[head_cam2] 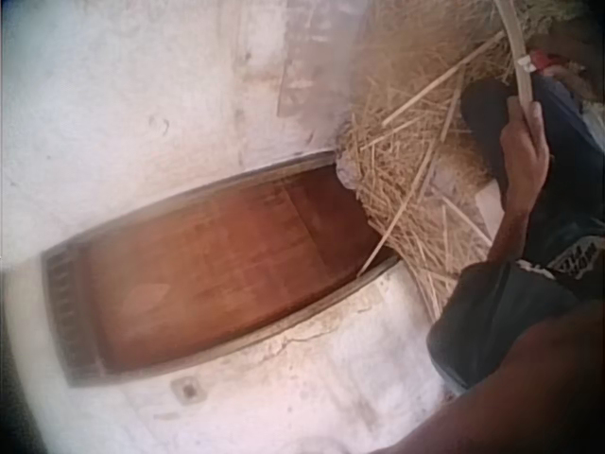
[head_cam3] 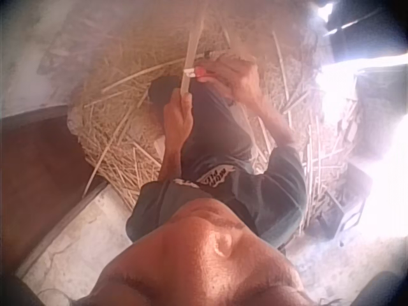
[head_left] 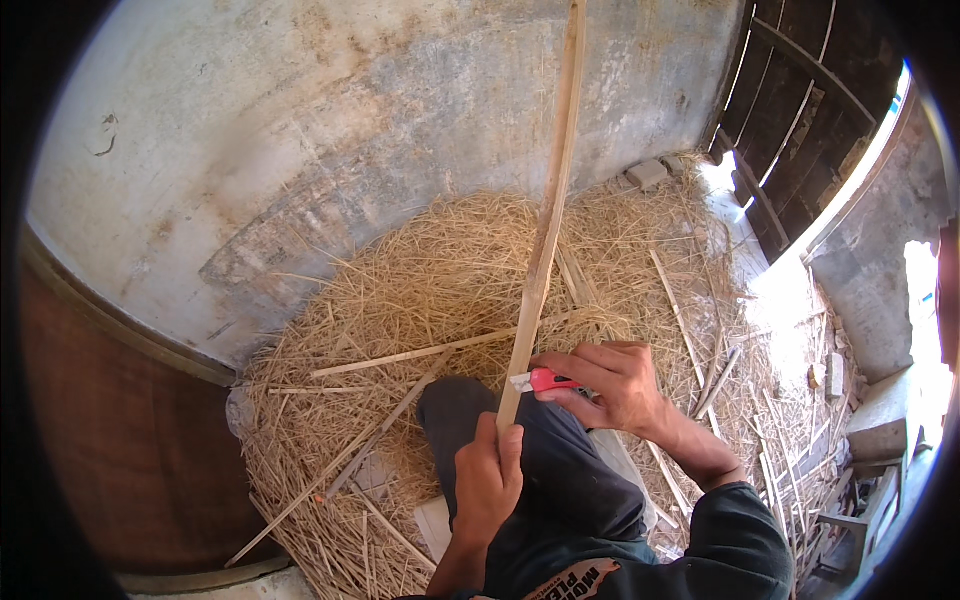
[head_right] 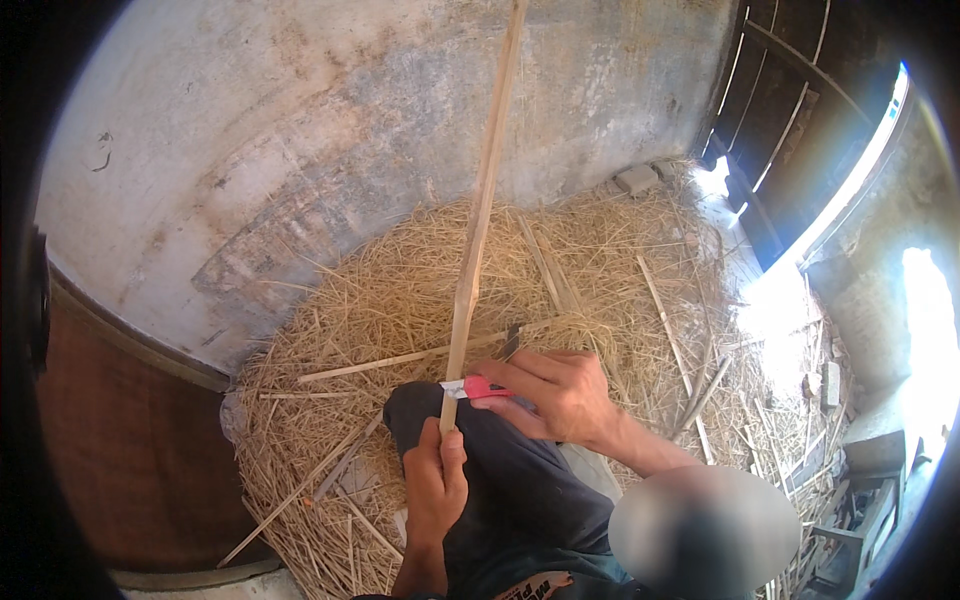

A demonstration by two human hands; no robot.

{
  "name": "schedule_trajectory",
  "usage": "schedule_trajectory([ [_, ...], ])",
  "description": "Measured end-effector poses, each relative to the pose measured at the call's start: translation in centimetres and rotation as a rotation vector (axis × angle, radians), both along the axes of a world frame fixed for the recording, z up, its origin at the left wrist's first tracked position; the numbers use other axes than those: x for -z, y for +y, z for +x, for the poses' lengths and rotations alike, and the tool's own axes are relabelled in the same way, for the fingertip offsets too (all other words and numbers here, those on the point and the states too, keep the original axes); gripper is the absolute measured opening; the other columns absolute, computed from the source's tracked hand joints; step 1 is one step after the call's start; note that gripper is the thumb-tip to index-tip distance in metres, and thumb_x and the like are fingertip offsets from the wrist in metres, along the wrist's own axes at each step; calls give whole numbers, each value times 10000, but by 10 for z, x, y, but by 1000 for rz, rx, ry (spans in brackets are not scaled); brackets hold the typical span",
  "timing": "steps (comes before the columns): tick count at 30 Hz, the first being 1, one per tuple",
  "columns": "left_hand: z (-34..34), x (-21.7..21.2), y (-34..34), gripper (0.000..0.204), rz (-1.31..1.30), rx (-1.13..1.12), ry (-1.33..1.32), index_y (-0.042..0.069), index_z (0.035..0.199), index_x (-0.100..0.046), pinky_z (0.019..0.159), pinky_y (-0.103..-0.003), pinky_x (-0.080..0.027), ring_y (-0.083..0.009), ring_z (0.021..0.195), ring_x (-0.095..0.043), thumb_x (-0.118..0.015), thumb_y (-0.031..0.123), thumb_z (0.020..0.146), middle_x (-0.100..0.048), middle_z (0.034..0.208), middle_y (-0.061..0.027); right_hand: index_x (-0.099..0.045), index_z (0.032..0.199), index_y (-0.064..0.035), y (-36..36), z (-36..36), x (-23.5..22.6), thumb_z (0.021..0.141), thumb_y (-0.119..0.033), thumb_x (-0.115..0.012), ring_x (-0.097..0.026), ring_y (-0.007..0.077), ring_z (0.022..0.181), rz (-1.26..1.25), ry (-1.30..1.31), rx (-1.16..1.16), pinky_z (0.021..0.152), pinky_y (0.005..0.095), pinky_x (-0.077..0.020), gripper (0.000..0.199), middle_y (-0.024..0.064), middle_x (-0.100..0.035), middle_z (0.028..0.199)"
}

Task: The person sits on a straw-covered floor and uses a knife to shave and shape a long, thin piece of wood. They hold the wood with one hand and carefully scrape the surface with the knife in the other, creating thin shavings that fall onto the straw.

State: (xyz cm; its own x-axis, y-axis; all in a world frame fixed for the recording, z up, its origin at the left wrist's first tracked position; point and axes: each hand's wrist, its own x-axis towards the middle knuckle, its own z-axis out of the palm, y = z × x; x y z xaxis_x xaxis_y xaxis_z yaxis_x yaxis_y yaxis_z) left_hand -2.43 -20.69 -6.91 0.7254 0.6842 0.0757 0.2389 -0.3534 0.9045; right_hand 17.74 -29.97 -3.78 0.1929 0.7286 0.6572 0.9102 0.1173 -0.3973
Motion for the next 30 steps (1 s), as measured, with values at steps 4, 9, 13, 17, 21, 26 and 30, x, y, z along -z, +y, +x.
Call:
schedule_trajectory([
  [4,-3,1,0,335,73,9,53,21,943,-514,499,-474,-445,-434,561,-623,-529,304,1123,-552,626,-202,-796,1131,-142,0,-1,3,846,-320,-852,-628,191,532,-11,17,48,485,330,-497,341,-11,-635,716],
  [9,-6,3,0,321,68,17,74,24,952,-520,492,-477,-447,-434,564,-631,-536,296,1121,-559,627,-202,-804,1142,-164,1,-1,5,849,-317,-852,-629,191,529,-30,50,91,484,334,-495,334,-10,-633,707],
  [13,-8,3,1,320,83,7,85,23,954,-525,496,-465,-443,-412,554,-626,-531,296,1120,-562,627,-193,-809,1128,-171,3,0,4,847,-310,-852,-629,188,529,-9,49,95,488,337,-498,316,-12,-621,692],
  [17,-10,3,-1,337,102,0,125,24,936,-524,495,-433,-425,-378,538,-614,-524,307,1119,-557,623,-174,-820,1095,-142,5,6,6,844,-279,-855,-650,221,556,46,98,166,515,341,-514,288,27,-676,725],
  [21,-22,13,-6,289,65,56,198,22,973,-529,520,-505,-471,-460,627,-658,-576,278,1097,-604,657,-231,-825,1070,-112,13,37,6,841,-248,-859,-677,252,597,144,172,321,538,343,-519,269,81,-726,778],
  [26,-31,21,-6,290,26,49,179,24,972,-529,520,-500,-470,-461,625,-652,-583,283,1094,-596,654,-229,-820,1081,-99,12,37,6,834,-233,-867,-693,251,628,75,165,316,569,338,-522,285,87,-734,794],
  [30,-39,29,-3,295,-36,67,132,26,952,-529,506,-435,-453,-374,545,-627,-585,277,1096,-574,636,-182,-812,1094,-83,12,31,4,830,-214,-869,-698,250,650,65,201,313,603,339,-530,300,94,-737,807],
])
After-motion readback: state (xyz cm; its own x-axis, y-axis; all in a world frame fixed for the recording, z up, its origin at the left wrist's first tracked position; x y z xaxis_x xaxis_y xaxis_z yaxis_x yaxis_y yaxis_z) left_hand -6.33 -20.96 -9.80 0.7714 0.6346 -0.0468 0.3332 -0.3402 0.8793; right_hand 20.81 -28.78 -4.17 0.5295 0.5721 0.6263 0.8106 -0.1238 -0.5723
